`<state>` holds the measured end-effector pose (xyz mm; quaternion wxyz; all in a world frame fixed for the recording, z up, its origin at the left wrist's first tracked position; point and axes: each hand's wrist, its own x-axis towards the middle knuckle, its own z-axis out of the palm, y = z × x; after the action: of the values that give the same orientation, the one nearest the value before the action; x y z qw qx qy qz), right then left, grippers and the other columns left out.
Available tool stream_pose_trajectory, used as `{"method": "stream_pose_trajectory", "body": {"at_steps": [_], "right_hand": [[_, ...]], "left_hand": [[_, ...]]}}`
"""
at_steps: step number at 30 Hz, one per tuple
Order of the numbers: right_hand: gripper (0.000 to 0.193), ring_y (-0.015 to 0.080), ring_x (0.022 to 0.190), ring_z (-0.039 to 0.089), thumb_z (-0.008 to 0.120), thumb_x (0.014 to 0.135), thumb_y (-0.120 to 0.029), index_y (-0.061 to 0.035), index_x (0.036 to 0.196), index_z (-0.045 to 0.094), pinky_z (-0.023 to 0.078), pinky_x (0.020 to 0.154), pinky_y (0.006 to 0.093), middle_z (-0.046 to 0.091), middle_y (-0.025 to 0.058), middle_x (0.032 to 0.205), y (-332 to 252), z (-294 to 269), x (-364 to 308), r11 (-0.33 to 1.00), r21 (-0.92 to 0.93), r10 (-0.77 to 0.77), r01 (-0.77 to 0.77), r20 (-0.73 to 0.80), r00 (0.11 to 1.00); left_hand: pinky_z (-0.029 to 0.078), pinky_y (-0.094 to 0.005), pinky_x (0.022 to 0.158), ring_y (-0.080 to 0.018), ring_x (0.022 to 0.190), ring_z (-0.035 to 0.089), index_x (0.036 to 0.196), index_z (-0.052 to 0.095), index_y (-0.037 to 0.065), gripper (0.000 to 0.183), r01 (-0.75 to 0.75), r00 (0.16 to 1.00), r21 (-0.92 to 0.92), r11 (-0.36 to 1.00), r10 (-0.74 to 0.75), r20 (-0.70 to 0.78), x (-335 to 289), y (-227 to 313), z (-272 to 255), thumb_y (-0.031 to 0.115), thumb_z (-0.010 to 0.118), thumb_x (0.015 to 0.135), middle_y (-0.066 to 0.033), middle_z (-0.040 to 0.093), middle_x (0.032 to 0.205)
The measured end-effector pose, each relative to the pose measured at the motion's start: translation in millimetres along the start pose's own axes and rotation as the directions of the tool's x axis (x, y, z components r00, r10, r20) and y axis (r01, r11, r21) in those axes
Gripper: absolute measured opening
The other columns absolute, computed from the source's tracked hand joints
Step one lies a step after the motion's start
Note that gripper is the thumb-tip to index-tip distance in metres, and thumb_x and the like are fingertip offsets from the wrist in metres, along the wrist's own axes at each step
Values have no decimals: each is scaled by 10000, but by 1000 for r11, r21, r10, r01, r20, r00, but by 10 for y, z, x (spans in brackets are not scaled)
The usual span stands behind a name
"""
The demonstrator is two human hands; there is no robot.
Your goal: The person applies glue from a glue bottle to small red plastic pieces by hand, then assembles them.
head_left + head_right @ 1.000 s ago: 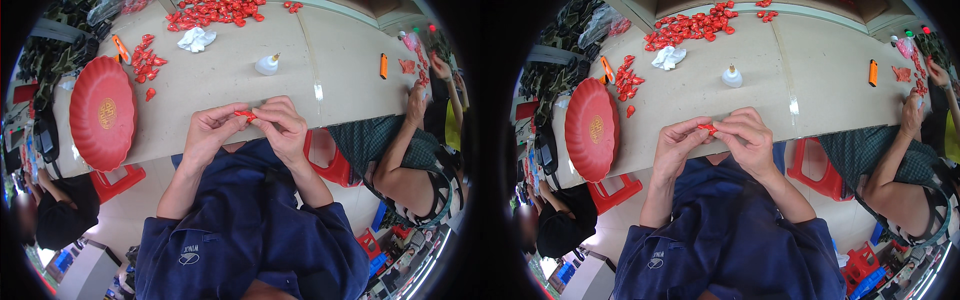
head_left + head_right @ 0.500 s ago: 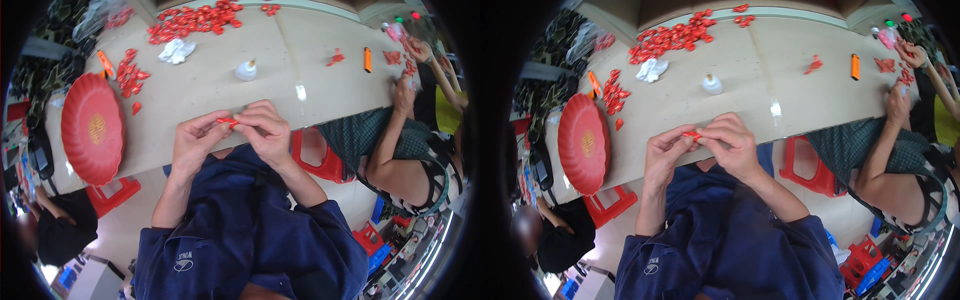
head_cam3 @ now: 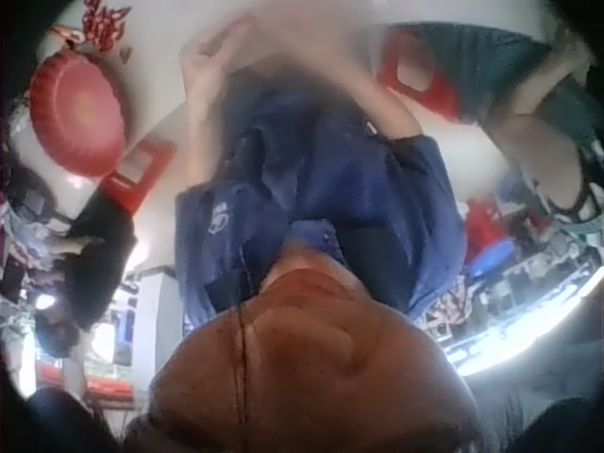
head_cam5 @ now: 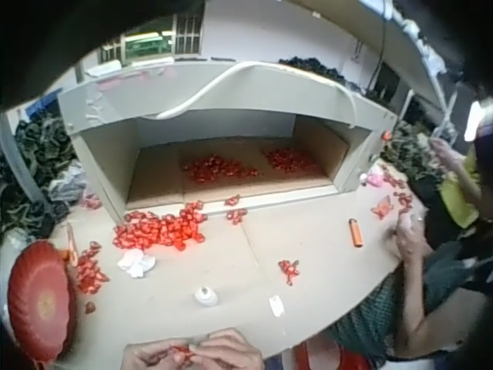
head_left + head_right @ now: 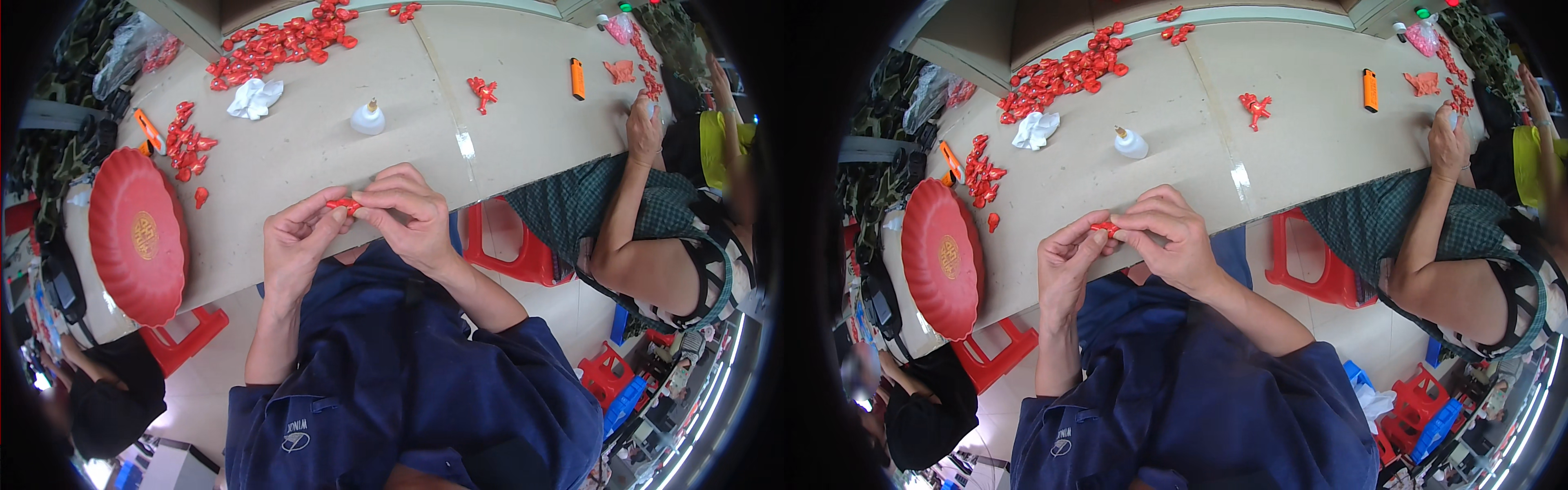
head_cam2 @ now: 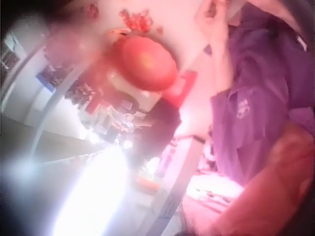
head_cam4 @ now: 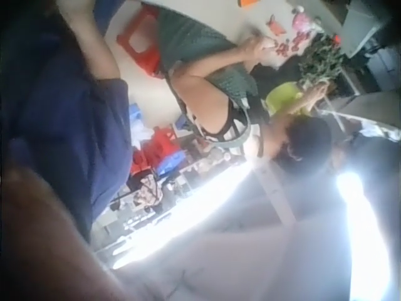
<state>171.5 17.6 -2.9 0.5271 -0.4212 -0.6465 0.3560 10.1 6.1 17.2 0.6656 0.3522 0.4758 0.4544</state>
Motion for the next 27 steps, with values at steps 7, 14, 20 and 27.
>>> {"method": "stream_pose_trajectory", "body": {"at_steps": [7, 14, 20, 27], "right_hand": [[199, 199, 785, 545, 706, 661, 31, -17, 853, 680, 448, 694, 286, 631, 61, 778, -17, -17, 11, 1000, -14, -21, 21, 3, 1000], [186, 202, 766, 541, 698, 659, 16, -34, 838, 681, 450, 690, 293, 635, 52, 759, -31, 19, 7, 1000, -5, 31, -31, -14, 999], [205, 193, 764, 542, 702, 661, 9, -35, 859, 675, 448, 704, 296, 641, 47, 770, -39, 23, 5, 999, 17, 29, -28, -20, 999], [209, 184, 791, 537, 707, 674, 6, -1, 879, 668, 440, 698, 280, 621, 72, 791, -49, -11, 13, 999, 18, 32, -32, 22, 999]], "left_hand": [[507, -210, 699, -86, 749, 599, 1081, 586, -38, 257, 7, 1000, -23, 1000, -7, 11, 24, -30, 12, 22, 595, 832, -73, 646, 855], [512, -209, 681, -82, 755, 602, 1084, 592, -19, 256, 20, 1000, 0, 1000, -20, 8, 8, -23, -26, 36, 597, 834, -57, 649, 859], [506, -207, 670, -80, 733, 591, 1099, 583, -19, 275, 37, 998, -19, 999, -36, 50, 32, 15, -59, 64, 605, 837, -57, 647, 857], [493, -215, 694, -89, 746, 582, 1140, 557, -20, 296, 41, 995, -75, 996, -34, 90, 45, 11, -71, 60, 576, 856, -71, 642, 879]]}}
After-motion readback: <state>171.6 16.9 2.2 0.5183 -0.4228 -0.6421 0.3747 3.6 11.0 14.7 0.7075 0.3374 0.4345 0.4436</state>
